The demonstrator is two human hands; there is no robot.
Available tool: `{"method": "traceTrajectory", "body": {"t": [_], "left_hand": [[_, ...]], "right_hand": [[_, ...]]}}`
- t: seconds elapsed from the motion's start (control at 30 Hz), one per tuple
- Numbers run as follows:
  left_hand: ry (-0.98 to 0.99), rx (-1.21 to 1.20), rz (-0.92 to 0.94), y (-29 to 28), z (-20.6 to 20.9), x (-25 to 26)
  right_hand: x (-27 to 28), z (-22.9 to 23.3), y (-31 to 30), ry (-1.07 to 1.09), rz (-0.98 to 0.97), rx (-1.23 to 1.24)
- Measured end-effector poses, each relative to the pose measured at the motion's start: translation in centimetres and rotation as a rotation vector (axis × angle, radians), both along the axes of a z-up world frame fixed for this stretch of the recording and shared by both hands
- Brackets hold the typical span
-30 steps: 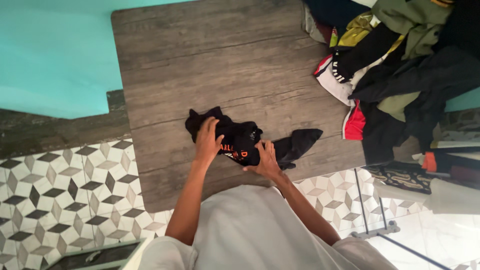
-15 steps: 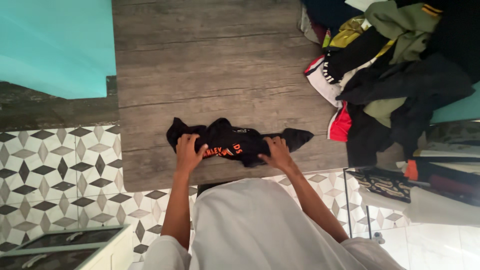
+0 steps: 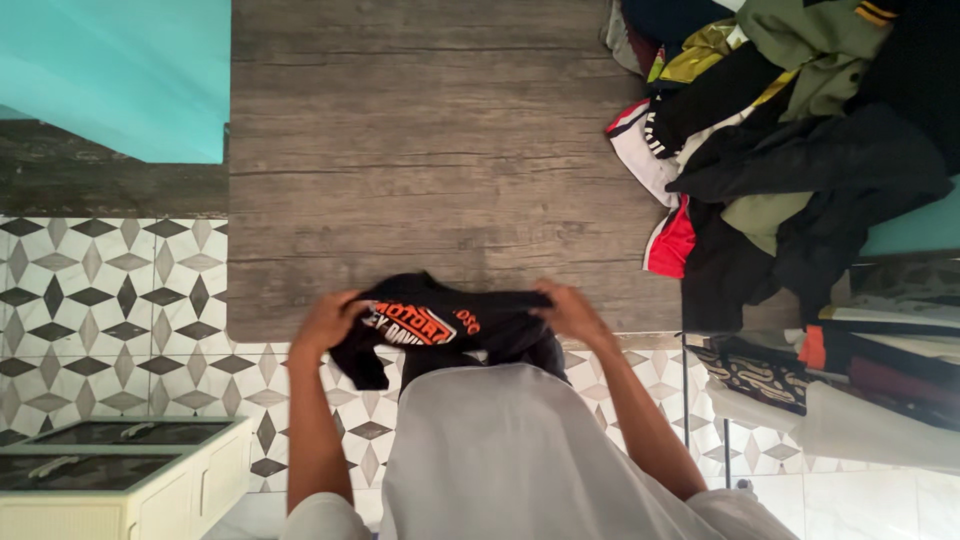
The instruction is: The person smooths a white short-sleeved shirt on a wooden table, places a green hanger inside it, and hangs it on a nearby clothing rack. Then the person smooths a black t-shirt on the table, places a yellow hanger inside it, and hangs it on the rack.
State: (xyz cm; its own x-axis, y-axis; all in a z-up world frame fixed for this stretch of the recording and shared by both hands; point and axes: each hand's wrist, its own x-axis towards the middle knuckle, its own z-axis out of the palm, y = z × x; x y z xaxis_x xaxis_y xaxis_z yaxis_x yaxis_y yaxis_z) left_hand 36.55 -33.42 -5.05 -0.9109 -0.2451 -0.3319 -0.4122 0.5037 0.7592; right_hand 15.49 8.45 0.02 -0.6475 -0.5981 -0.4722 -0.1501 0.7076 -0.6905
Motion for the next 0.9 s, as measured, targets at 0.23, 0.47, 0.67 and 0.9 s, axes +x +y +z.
{"method": "traceTrajectory", "body": {"t": [0.23, 0.47, 0.67, 0.9], "left_hand": [[0.061, -0.062, 0.246, 0.7, 8.0, -4.0], [0.026, 0.047, -0.156, 1.7, 9.6, -8.6], [-0.328, 0.512, -0.391, 2.1, 5.0, -8.6], [0.337, 0.863, 0.211, 1.2, 7.3, -10.5]], "right_hand": [[-4.2, 0.9, 2.3, 0.249, -0.322, -0.455], [-11.1, 9.9, 0.3, 0.35, -0.257, -0.814], [-13.8, 16.4, 0.9, 0.559, -0.188, -0.449], [-15.7, 15.3, 1.9, 0.772, -0.297, -0.325]]}}
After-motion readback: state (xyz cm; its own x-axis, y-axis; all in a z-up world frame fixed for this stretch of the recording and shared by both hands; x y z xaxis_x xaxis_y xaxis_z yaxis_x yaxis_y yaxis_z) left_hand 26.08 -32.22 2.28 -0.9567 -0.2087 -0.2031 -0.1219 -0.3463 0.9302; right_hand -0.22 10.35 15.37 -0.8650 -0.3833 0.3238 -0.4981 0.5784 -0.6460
